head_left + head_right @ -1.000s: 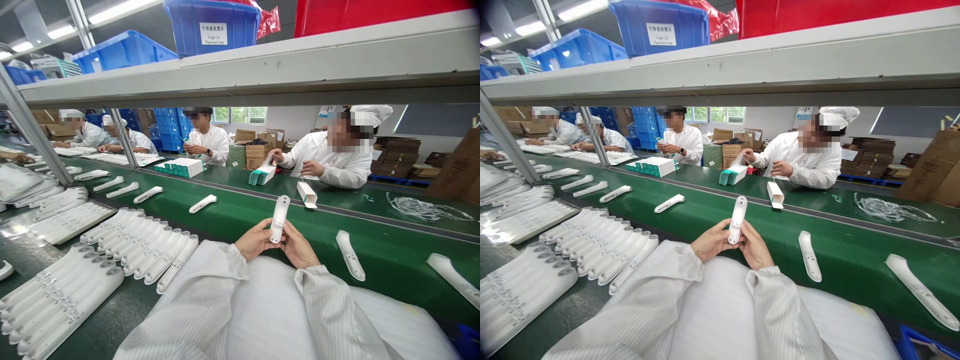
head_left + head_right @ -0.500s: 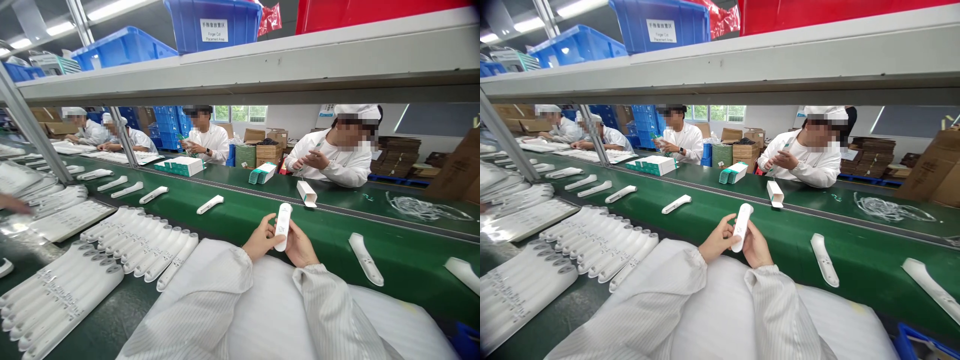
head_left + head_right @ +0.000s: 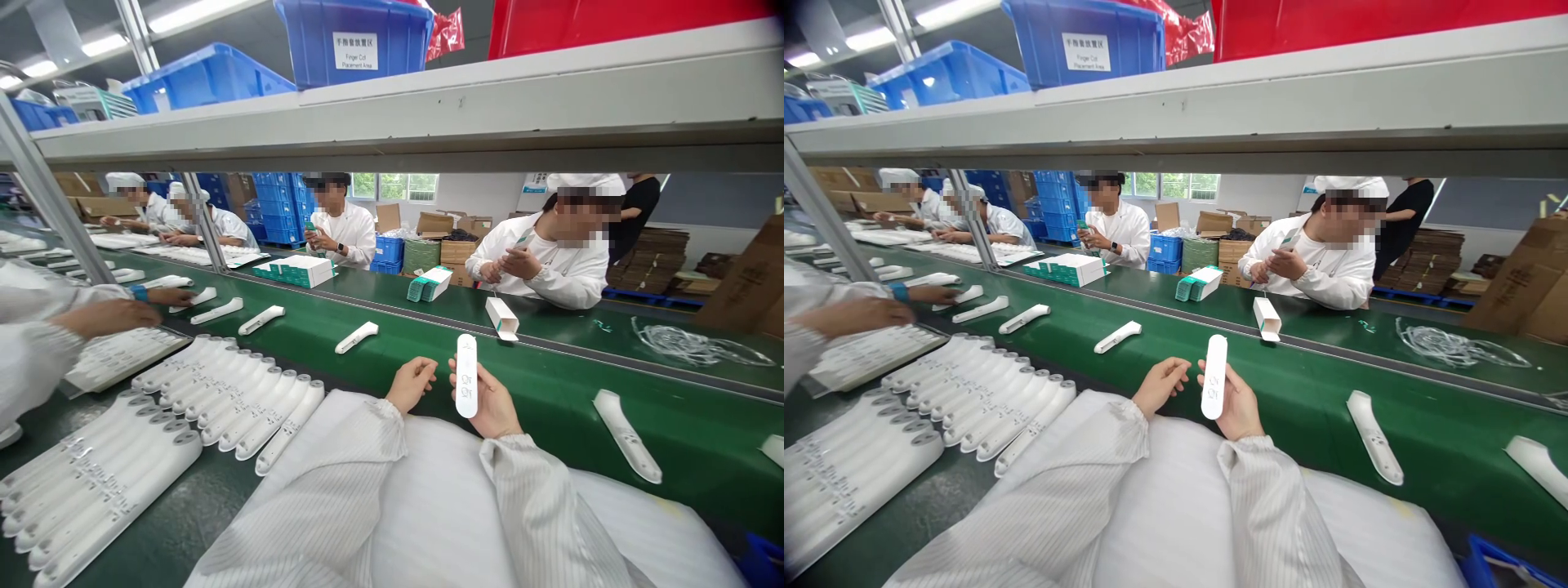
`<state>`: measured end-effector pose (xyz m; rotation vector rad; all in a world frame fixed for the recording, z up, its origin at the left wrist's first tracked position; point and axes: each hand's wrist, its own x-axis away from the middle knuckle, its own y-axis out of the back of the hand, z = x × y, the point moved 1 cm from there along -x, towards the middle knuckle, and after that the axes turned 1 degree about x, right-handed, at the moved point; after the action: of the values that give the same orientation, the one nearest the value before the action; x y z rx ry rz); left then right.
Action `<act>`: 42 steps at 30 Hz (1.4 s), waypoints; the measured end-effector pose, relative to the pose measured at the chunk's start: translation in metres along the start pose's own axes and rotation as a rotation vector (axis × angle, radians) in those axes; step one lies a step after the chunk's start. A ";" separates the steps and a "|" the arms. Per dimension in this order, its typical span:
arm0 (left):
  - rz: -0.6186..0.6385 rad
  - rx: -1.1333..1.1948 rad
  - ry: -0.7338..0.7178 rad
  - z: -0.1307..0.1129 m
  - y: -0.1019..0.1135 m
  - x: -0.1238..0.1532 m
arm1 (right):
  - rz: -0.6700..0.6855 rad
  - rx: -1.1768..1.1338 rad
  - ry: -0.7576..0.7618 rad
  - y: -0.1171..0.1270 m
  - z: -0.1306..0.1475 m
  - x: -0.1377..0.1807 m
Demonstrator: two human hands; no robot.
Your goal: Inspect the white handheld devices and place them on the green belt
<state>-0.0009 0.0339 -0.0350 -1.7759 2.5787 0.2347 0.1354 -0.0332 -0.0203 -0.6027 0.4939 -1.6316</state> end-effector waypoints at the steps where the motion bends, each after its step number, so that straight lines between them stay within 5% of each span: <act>1: 0.007 -0.007 -0.008 0.001 -0.001 0.000 | -0.003 0.014 0.002 0.000 -0.001 -0.001; 8: 0.001 -0.025 -0.071 -0.001 -0.001 0.003 | -0.239 0.250 0.184 0.007 -0.005 -0.009; 14: 0.000 -0.053 -0.078 0.000 0.000 0.004 | -0.532 0.996 0.409 0.042 0.000 -0.024; 20: 0.009 -0.078 -0.075 0.003 -0.001 0.004 | -0.475 1.557 0.390 0.070 -0.005 -0.032; 23: -0.025 -0.116 -0.145 0.001 0.003 0.002 | -0.515 1.592 0.435 0.066 -0.005 -0.028; 27: -0.240 -0.374 -0.248 -0.007 0.026 -0.001 | -0.434 1.530 0.657 0.045 -0.004 -0.019; 31: -0.382 -0.605 -0.045 -0.005 0.056 -0.006 | -0.184 1.353 0.690 0.022 -0.008 -0.012; 34: -0.357 -0.472 0.121 0.003 0.069 -0.010 | -0.093 1.224 0.610 0.013 -0.011 -0.008; 42: -0.313 -0.046 0.281 0.011 0.068 -0.020 | -0.090 1.105 0.546 0.010 -0.009 -0.006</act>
<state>-0.0578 0.0775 -0.0359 -2.3462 2.4216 0.0427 0.1378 -0.0291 -0.0343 0.6595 -0.1062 -1.8481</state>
